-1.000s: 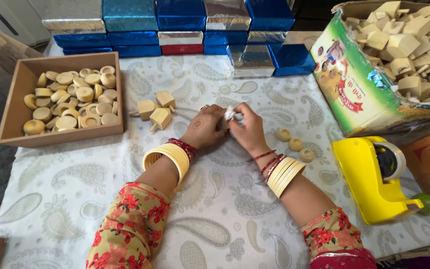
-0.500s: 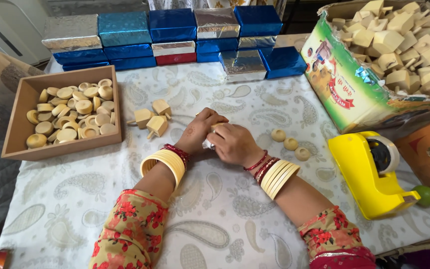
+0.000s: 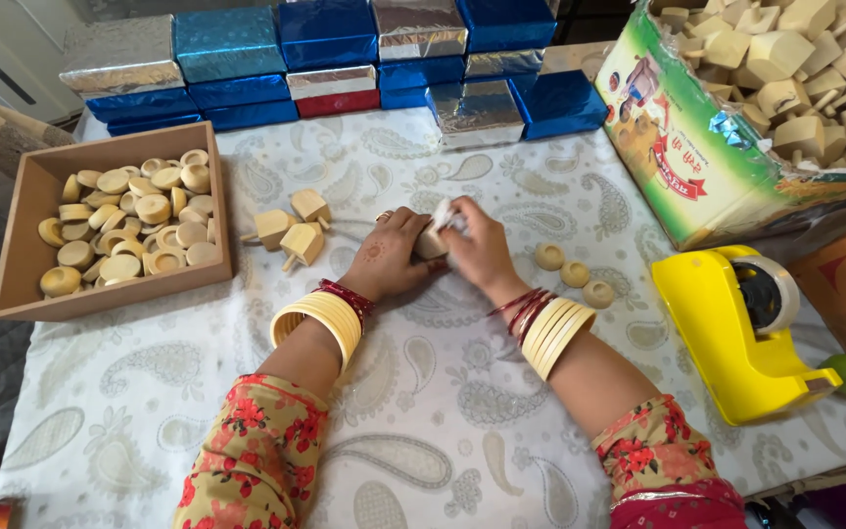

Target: The recorder is wrapping small wooden pieces in silver foil and using tape to secure the packaging.

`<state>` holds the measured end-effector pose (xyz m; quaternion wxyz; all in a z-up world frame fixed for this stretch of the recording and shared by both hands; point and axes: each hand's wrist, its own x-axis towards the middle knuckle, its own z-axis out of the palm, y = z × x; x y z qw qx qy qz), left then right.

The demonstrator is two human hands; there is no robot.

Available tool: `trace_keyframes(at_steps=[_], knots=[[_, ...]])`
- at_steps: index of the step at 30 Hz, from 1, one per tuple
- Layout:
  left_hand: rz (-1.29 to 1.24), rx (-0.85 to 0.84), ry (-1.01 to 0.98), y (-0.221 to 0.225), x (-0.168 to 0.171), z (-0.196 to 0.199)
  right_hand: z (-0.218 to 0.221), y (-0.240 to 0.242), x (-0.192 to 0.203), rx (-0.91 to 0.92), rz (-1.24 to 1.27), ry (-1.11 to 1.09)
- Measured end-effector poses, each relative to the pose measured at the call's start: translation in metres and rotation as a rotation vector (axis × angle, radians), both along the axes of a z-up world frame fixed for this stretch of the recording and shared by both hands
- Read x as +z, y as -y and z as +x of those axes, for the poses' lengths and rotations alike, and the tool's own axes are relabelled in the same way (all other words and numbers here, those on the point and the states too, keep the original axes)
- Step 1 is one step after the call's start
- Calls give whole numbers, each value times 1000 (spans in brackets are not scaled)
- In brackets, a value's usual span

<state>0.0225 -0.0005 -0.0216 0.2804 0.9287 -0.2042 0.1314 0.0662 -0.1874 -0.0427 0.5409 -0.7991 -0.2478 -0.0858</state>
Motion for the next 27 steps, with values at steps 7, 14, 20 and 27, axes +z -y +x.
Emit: trace_keyframes(at_steps=[7, 14, 20, 27], knots=[[-102, -31, -22, -8, -12, 5, 22, 17, -7, 189, 330, -489], [-189, -240, 54, -11, 11, -10, -48, -5, 51, 248, -530, 920], [-134, -262, 89, -5, 3, -3, -45, -7, 46, 167, -543, 863], [-187, 59, 45, 8, -12, 3, -45, -10, 46, -32, -395, 462]])
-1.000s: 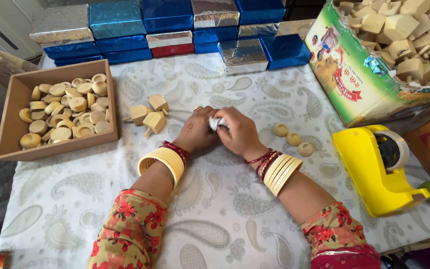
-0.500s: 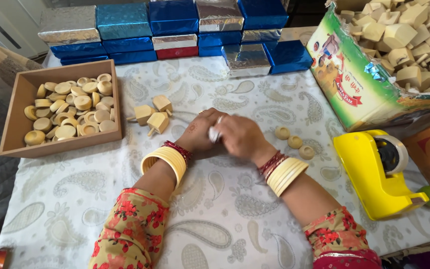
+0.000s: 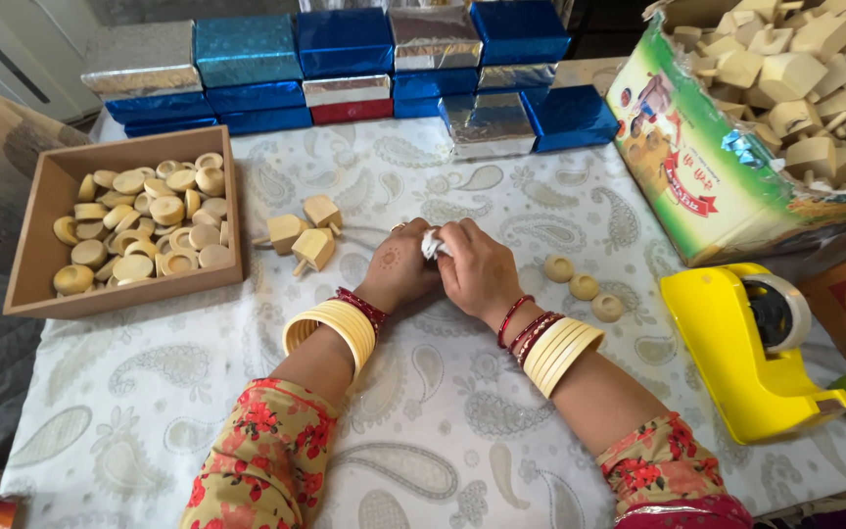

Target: The recorder is wrapping small wooden pieces in silver foil and using tape to secure the packaging.

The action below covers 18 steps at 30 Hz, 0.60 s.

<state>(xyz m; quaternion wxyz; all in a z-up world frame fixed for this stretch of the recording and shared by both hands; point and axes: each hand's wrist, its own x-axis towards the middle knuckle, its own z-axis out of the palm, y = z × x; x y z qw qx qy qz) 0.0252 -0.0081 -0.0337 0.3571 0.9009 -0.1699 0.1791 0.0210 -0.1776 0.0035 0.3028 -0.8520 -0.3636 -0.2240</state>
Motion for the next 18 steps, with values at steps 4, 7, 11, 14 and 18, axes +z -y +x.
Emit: trace_keyframes(at_steps=[4, 7, 11, 14, 18], knots=[[120, 60, -162, 2, 21, -9, 48, 12, -52, -132, 176, -109], [36, 13, -153, 0, 16, -11, 99, 31, -105, 132, 797, -1051], [83, -19, 2, -5, 8, -7, 58, 24, -42, 62, 482, -828], [-23, -117, 41, -11, 11, -8, 24, 18, -6, 201, -28, -29], [91, -261, 90, -15, 12, -7, 11, 16, 0, 395, -345, 427]])
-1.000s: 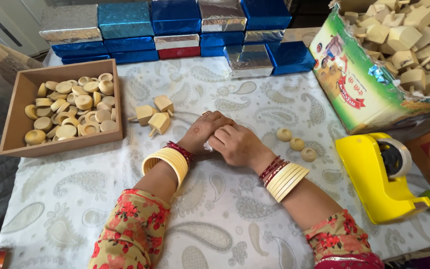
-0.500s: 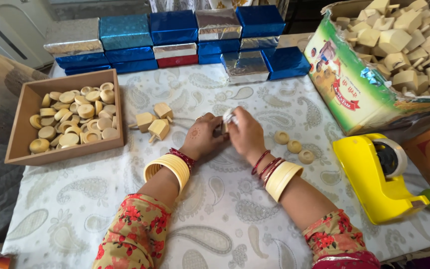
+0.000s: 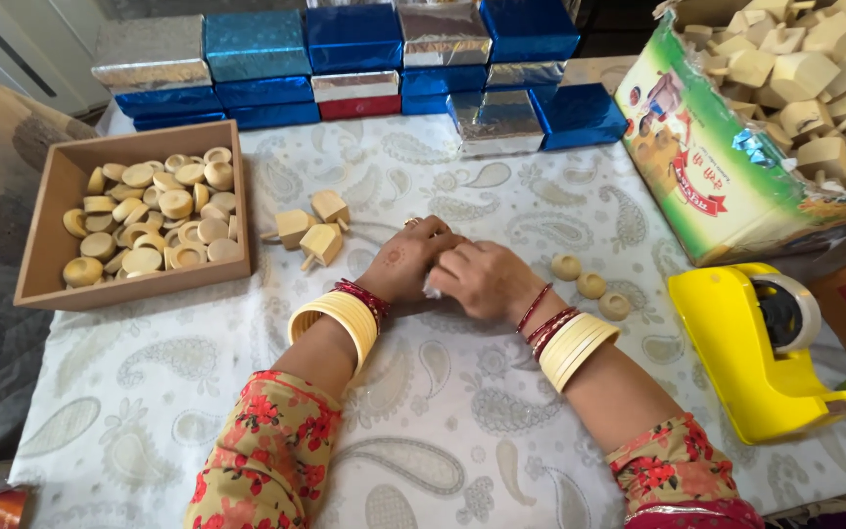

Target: The recorder is wrapping small wooden pieces in silver foil and using tape to secure the packaging.

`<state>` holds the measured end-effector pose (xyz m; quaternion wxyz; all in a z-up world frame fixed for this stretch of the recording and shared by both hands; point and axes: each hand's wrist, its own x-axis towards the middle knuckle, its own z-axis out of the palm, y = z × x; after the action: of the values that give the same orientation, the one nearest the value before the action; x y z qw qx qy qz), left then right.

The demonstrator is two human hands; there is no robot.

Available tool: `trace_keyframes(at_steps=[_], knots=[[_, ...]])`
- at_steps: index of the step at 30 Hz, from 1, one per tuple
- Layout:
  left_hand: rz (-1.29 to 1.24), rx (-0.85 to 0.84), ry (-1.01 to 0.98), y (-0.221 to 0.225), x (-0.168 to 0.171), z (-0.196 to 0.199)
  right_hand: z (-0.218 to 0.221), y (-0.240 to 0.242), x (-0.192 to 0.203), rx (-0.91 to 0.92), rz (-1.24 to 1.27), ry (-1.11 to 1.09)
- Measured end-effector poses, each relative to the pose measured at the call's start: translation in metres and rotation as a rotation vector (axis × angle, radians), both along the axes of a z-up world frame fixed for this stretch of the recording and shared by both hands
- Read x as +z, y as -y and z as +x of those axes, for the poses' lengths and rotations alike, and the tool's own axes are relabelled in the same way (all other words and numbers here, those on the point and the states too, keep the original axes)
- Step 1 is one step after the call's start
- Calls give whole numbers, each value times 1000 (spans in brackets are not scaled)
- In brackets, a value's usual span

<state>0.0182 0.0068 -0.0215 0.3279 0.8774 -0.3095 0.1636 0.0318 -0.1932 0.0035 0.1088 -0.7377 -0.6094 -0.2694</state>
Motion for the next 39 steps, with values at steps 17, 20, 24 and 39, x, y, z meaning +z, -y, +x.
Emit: trace_keyframes(at_steps=[17, 20, 24, 39], knots=[[-59, 411, -94, 8, -10, 5, 15, -22, -41, 32, 1051, -1924], [-215, 375, -112, 0, -20, 17, 25, -18, -54, 139, 1229, -1681], [-968, -23, -566, -3, -45, 32, 48, 4, -63, -76, 1210, -939], [-270, 250, -142, -22, -42, 34, 9, -18, -32, -277, 160, -487]])
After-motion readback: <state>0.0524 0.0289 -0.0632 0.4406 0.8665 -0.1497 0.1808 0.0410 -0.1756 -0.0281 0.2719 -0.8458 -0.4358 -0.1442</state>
